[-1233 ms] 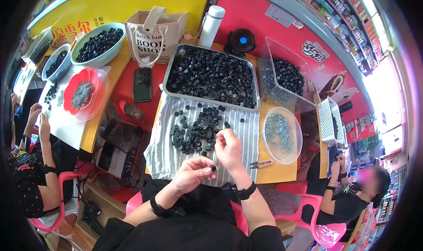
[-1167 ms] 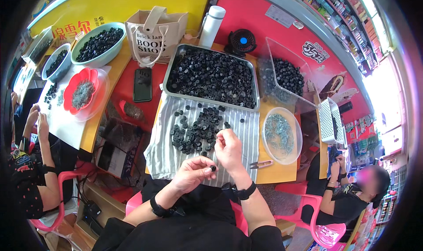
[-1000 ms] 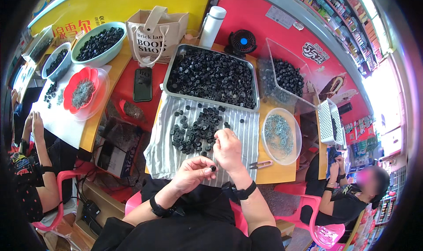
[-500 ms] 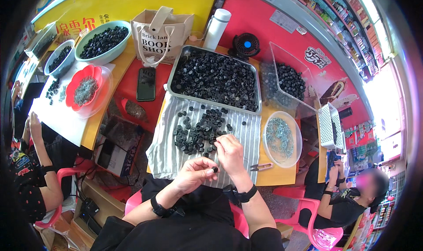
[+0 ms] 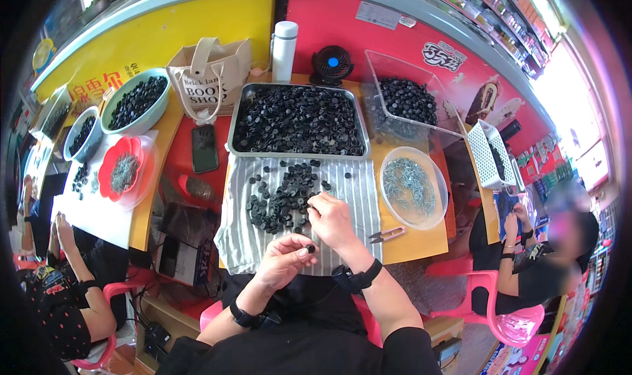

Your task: Sorting small black plastic or rubber components on a workspace table.

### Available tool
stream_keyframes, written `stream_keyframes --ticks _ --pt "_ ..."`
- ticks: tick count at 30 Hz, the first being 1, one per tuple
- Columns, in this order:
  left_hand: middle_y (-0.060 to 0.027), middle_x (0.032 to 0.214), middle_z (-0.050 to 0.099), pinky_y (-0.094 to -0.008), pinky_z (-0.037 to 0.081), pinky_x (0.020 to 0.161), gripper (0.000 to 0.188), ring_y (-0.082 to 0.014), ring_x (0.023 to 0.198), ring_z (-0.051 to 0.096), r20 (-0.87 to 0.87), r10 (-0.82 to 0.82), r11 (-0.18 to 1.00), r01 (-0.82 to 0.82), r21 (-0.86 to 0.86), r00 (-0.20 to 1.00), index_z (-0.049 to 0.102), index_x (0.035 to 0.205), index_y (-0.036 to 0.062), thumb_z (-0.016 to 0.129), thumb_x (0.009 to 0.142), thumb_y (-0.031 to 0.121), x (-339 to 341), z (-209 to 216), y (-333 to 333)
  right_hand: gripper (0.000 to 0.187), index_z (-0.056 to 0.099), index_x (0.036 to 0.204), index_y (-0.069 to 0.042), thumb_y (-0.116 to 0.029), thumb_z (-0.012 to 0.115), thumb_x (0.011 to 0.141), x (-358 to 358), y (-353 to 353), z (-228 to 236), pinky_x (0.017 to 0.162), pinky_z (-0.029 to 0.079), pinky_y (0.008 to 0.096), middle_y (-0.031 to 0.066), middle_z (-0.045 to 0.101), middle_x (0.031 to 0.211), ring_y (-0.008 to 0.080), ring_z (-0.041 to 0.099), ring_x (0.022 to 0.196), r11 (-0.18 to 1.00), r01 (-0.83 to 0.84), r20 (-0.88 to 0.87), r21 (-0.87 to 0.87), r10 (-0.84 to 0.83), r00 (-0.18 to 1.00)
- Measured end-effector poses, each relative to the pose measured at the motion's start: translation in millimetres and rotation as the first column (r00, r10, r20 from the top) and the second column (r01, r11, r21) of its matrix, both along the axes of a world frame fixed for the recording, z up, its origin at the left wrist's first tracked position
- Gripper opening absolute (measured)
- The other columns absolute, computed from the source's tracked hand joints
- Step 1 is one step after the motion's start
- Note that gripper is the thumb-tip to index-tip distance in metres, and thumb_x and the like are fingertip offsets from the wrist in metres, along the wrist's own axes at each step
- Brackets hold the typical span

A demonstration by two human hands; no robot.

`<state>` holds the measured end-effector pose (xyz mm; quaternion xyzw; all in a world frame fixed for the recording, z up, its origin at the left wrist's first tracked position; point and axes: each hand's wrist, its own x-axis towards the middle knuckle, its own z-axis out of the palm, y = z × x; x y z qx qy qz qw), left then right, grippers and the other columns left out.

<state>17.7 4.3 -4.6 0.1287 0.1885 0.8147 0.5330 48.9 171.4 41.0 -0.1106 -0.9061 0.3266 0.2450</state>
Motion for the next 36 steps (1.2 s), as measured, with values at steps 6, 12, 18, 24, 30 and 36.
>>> stream_keyframes --ticks 6,12,18,24,30,36 --pt "-0.0113 0.105 0.067 -0.0265 0.05 0.075 0.02 -0.0167 0.087 0.066 -0.024 0.012 1.0 -0.013 -0.006 1.0 0.061 0.111 0.0021 0.061 0.091 0.002 -1.3 0.6 -0.7 0.011 0.062 0.082 -0.002 0.003 0.059 0.073 56.9 3.7 34.5 0.063 0.047 0.0405 0.0121 0.055 0.075 0.0321 0.058 0.069 0.995 -0.019 0.087 0.1 0.011 0.996" --pt "-0.0153 0.105 0.068 -0.028 0.052 0.076 0.022 -0.0202 0.086 0.067 -0.027 0.014 0.999 -0.015 -0.038 1.0 0.062 0.11 0.0003 0.065 0.088 0.003 -1.6 0.5 2.2 0.024 0.064 0.094 -0.001 0.006 0.063 0.071 90.5 -5.6 12.3 0.07 0.049 0.0398 0.0121 0.056 0.088 0.0313 0.059 0.08 0.99 -0.005 0.164 0.138 -0.018 0.986" --pt "-0.0147 0.104 0.067 -0.0281 0.052 0.076 0.021 -0.0192 0.085 0.067 -0.049 0.043 0.997 -0.046 -0.069 0.998 0.062 0.108 -0.0006 0.064 0.087 -0.002 -2.6 2.9 1.6 0.028 0.064 0.099 0.0 0.005 0.068 0.071 110.8 -1.6 0.9 0.072 0.05 0.0355 0.0115 0.059 0.092 0.0292 0.061 0.084 0.967 0.169 0.117 -0.189 -0.149 0.982" --pt "-0.0159 0.108 0.065 -0.0276 0.052 0.078 0.021 -0.0195 0.089 0.066 -0.07 0.062 0.995 -0.067 -0.077 0.996 0.063 0.108 -0.0015 0.063 0.087 -0.002 0.1 2.2 3.6 0.021 0.065 0.092 -0.001 0.004 0.069 0.072 104.2 -10.1 -1.7 0.068 0.048 0.036 0.011 0.058 0.089 0.0301 0.06 0.081 0.98 0.198 0.063 -0.025 -0.196 0.979" --pt "-0.0157 0.107 0.066 -0.0278 0.053 0.078 0.022 -0.0201 0.089 0.066 -0.017 0.043 0.998 -0.044 -0.047 0.999 0.062 0.111 -0.002 0.06 0.089 -0.002 -0.9 3.3 3.7 0.017 0.064 0.09 0.0 0.007 0.067 0.074 96.4 -18.8 -5.6 0.066 0.049 0.0335 0.0107 0.059 0.087 0.0259 0.061 0.078 0.986 0.169 -0.016 -0.01 -0.169 0.985" --pt "-0.0149 0.104 0.067 -0.027 0.053 0.077 0.022 -0.019 0.087 0.066 0.058 0.033 0.999 -0.033 -0.005 0.998 0.062 0.112 -0.0027 0.06 0.09 -0.001 -4.6 2.5 1.6 0.02 0.063 0.097 0.003 0.012 0.065 0.079 82.9 -53.2 26.3 0.071 0.049 0.0251 0.0107 0.062 0.094 0.0156 0.061 0.082 0.863 -0.032 -0.145 -0.504 -0.048 0.988"
